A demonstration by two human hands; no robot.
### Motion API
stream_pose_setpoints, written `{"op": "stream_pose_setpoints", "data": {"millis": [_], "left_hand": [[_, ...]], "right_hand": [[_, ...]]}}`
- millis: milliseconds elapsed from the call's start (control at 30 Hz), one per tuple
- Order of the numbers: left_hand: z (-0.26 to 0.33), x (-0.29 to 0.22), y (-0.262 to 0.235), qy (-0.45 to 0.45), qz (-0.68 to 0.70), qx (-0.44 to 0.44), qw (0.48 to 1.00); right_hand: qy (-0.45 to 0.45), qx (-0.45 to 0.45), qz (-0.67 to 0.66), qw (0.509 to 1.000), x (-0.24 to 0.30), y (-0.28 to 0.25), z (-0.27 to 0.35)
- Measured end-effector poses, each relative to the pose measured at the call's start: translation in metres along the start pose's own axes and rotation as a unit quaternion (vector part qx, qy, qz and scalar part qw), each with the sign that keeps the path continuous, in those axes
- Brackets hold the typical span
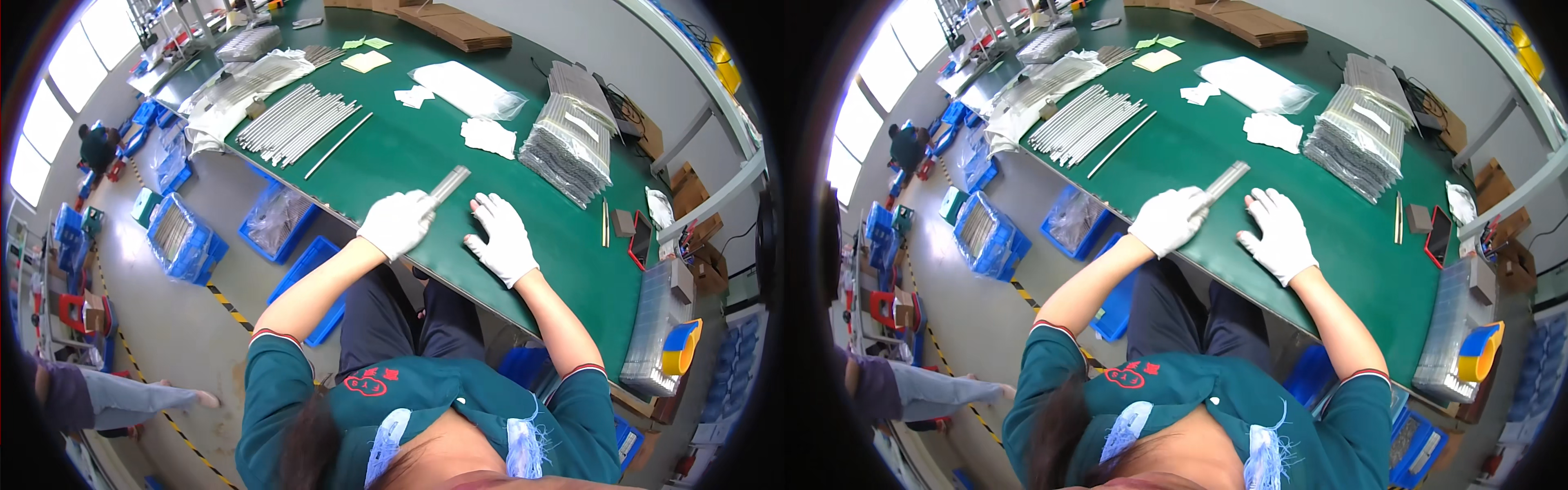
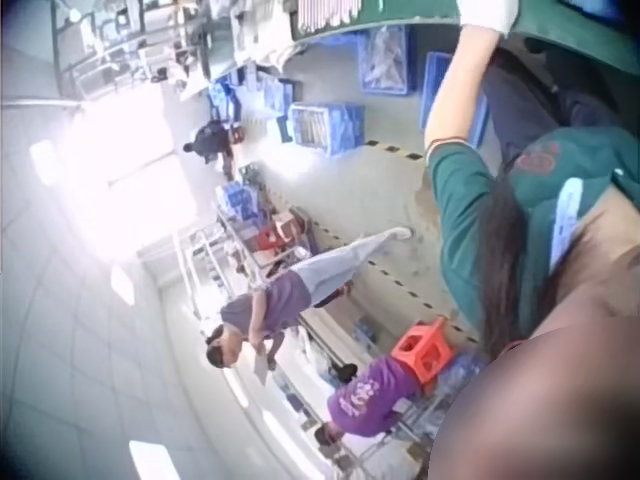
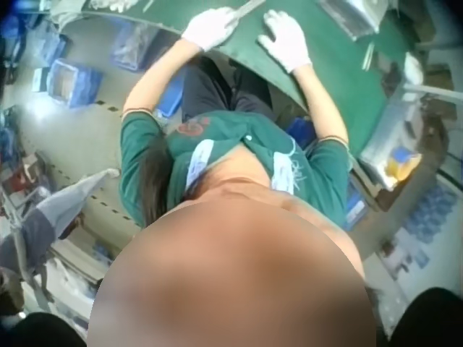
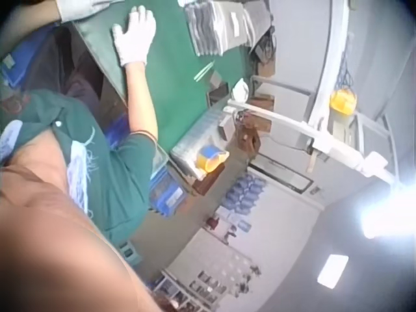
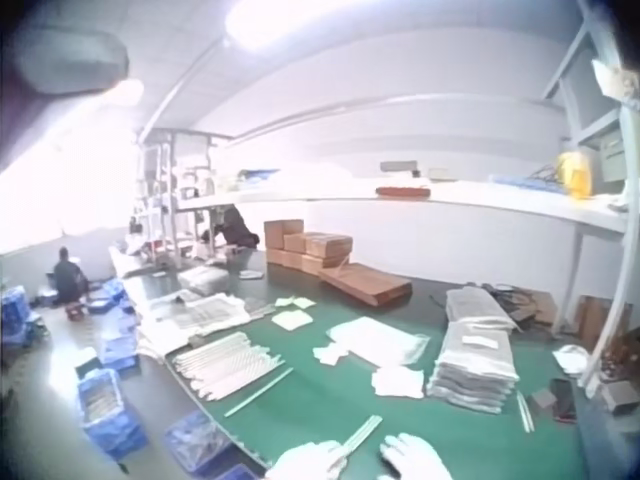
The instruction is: Counting and packing thin metal rods into plastic bags at a workstation.
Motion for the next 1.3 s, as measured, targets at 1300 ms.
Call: {"op": "stream_pose_setpoints", "data": {"millis": [1300], "left_hand": [[-0.044,0.047,0.027,-0.271,-0.183,-0.157,0.932]], "right_hand": [[-0.046,-0.01,0.003,0.999,0.021,0.028,-0.04]]}}
Point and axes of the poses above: each hand's wrist, its own z-axis away from the middle knuckle, its own y-axis out of the palm, x = y × z, the point moved 2 cm from there along -z, towards the middle knuckle, and after that the axes turned 3 degrees about -x, right-handed, at the moved point
